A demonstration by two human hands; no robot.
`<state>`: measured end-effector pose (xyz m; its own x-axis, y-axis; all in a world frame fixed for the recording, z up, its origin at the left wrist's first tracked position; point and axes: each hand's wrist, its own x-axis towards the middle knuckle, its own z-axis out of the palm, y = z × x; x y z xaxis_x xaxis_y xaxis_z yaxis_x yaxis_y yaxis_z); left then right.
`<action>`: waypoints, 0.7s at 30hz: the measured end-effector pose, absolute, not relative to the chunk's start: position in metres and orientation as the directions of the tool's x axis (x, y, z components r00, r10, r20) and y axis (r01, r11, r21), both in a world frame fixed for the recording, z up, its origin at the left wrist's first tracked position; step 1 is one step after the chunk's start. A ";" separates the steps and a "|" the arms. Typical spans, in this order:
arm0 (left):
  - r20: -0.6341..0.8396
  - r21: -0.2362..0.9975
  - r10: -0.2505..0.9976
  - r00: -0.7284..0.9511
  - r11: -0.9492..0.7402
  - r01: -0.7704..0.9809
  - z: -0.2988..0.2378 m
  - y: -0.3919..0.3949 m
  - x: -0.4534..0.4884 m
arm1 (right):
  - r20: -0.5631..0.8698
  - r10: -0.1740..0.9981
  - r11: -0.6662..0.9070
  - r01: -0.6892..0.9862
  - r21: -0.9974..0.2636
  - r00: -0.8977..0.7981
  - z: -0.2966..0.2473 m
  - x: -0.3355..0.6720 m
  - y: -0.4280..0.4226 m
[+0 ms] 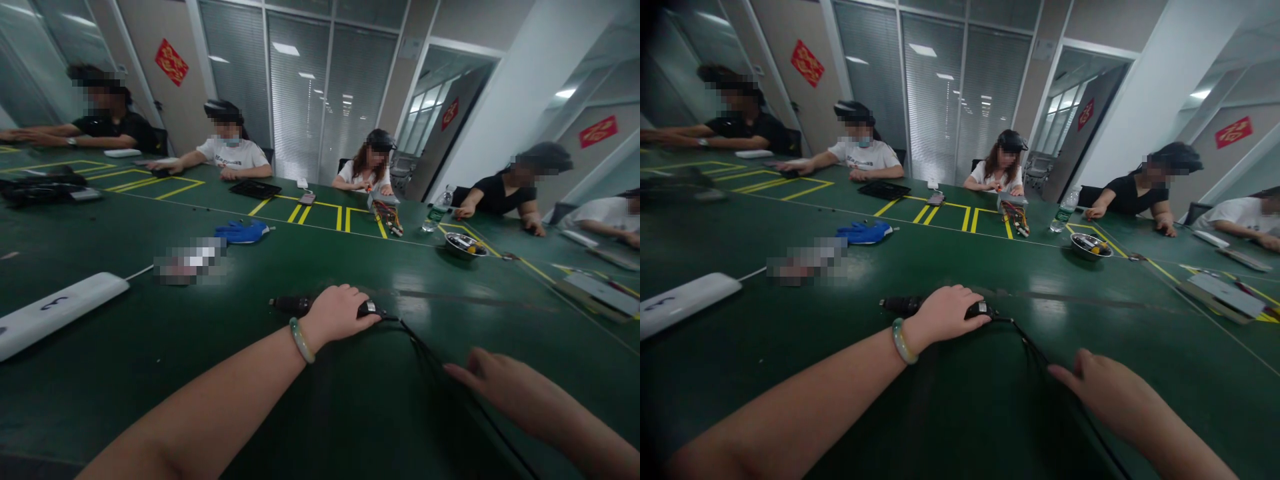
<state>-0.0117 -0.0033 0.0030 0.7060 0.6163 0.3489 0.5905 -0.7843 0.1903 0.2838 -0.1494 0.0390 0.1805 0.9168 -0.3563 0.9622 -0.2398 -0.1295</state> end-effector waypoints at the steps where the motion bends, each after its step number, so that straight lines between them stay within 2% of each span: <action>1: 0.351 0.192 0.604 0.715 -0.794 0.577 0.003 -0.002 -0.012 | -0.433 0.886 -0.253 0.955 -0.154 0.165 0.040 0.293 -0.163; 3: 0.361 0.198 0.595 0.718 -0.801 0.565 0.003 -0.001 -0.011 | -0.555 0.826 -0.260 0.941 -0.218 0.100 0.038 0.298 -0.185; 7: 0.376 0.211 0.583 0.720 -0.811 0.546 0.004 -0.003 -0.011 | -0.697 0.716 -0.334 0.856 -0.394 -0.041 0.024 0.260 -0.199; 10: 0.400 0.185 0.583 0.708 -0.807 0.560 0.003 -0.005 -0.011 | -0.676 0.725 -0.366 0.761 -0.536 -0.128 0.018 0.213 -0.185; 12: 0.420 0.156 0.584 0.694 -0.800 0.579 0.003 -0.004 -0.011 | -0.624 0.760 -0.323 0.727 -0.606 -0.182 0.020 0.187 -0.169; 15: 0.446 0.108 0.583 0.679 -0.788 0.606 0.006 0.001 -0.015 | -0.565 0.795 -0.165 0.819 -0.549 -0.218 0.030 0.167 -0.137; 17: 0.455 0.073 0.586 0.671 -0.775 0.627 0.008 0.005 -0.018 | -0.432 0.885 -0.027 0.906 -0.421 -0.174 0.037 0.167 -0.113; 19: 0.453 0.051 0.589 0.669 -0.766 0.641 0.010 0.008 -0.021 | -0.171 0.981 0.044 0.958 -0.284 -0.096 0.040 0.175 -0.089; 21: 0.447 0.052 0.591 0.672 -0.767 0.640 0.010 0.010 -0.022 | 0.072 0.997 0.048 0.976 -0.213 -0.033 0.038 0.189 -0.069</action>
<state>-0.0217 0.0101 0.0100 0.6715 0.5907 0.4474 0.6397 -0.7668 0.0521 0.1887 -0.0694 0.0376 -0.0330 0.9969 0.0719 0.9758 0.0477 -0.2134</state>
